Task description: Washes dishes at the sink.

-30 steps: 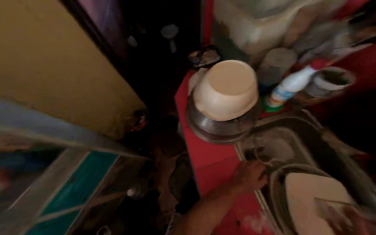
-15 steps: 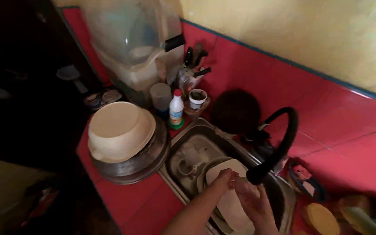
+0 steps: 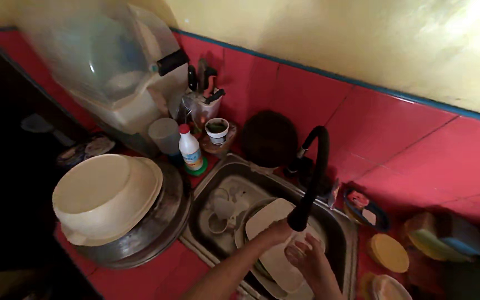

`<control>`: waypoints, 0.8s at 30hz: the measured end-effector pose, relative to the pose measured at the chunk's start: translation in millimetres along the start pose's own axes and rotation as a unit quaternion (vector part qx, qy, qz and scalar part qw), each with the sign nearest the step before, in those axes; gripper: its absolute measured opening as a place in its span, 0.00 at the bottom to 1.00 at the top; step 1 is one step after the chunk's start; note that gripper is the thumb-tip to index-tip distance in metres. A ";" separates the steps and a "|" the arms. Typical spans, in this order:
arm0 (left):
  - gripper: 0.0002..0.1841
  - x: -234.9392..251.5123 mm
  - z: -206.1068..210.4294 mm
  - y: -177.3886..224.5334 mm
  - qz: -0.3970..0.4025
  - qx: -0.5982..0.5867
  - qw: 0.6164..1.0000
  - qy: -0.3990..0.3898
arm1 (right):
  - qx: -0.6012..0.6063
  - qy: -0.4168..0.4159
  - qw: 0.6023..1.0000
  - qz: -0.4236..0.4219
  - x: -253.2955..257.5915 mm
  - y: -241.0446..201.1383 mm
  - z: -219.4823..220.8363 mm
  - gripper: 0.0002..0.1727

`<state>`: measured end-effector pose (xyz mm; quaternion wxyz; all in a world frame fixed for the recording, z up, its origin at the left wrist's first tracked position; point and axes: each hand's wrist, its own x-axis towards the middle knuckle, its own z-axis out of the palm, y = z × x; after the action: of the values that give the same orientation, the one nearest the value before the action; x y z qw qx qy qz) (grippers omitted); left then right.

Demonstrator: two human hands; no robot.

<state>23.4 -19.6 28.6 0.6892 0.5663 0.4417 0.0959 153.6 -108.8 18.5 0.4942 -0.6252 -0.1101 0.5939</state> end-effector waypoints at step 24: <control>0.24 7.6 -37.5 -47.8 -0.003 -0.241 0.954 0.178 | -0.057 -0.096 0.994 -0.008 3.2 -15.3 68.9 0.21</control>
<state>-16.6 -5.0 -15.4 0.7155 0.3557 0.5226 0.2973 102.6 -65.4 41.3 0.4492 -0.5915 -0.1958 0.6403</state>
